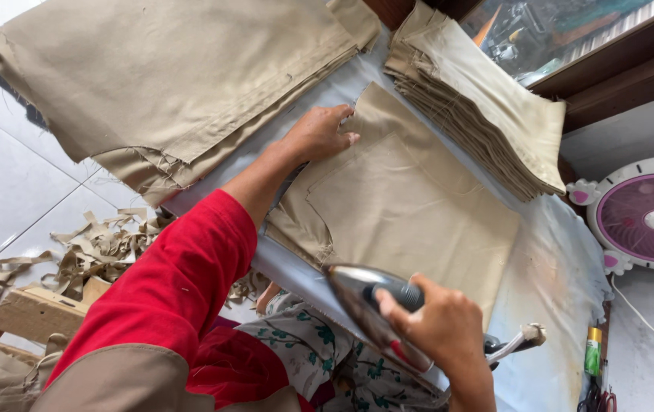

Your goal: The person irons beige fabric pieces on an ironing board, smoothing them with an iron and stacking them. They handle the fabric by hand, folding and arranging the pieces on the board.

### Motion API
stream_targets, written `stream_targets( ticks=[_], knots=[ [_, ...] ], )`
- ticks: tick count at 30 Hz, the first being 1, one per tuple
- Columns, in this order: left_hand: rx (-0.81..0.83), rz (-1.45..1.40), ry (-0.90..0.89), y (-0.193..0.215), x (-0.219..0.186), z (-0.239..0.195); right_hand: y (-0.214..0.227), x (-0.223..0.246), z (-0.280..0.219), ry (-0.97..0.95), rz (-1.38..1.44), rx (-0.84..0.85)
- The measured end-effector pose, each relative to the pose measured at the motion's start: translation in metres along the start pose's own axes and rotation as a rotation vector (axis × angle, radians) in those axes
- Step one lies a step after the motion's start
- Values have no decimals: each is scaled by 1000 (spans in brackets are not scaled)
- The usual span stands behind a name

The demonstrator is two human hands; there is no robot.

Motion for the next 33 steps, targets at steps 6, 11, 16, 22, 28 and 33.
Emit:
stream_targets(
  ticks=[6, 11, 16, 22, 28, 33],
  knots=[
    [4, -3, -10, -3, 1, 2, -6, -4, 1, -12, 5, -55],
    [7, 8, -5, -5, 1, 0, 3, -3, 11, -31, 11, 125],
    [-21, -9, -33, -8, 5, 1, 14, -17, 30, -18, 28, -63],
    [-22, -76, 4, -6, 5, 1, 23, -30, 61, -160, 80, -26],
    [59, -28, 67, -2, -5, -4, -16, -13, 5, 89, -47, 25],
    [-21, 16, -52, -7, 3, 2, -49, -88, -4, -11, -25, -104]
  ],
)
Point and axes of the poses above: each hand's wrist, its own z-axis towards the middle knuckle, its own y-axis out of the back of the hand, x = y × z, the point moved 5 cm from there along z, towards the middle knuckle, and after that the axes turned 13 degrees about x, right-handed, at the moved point
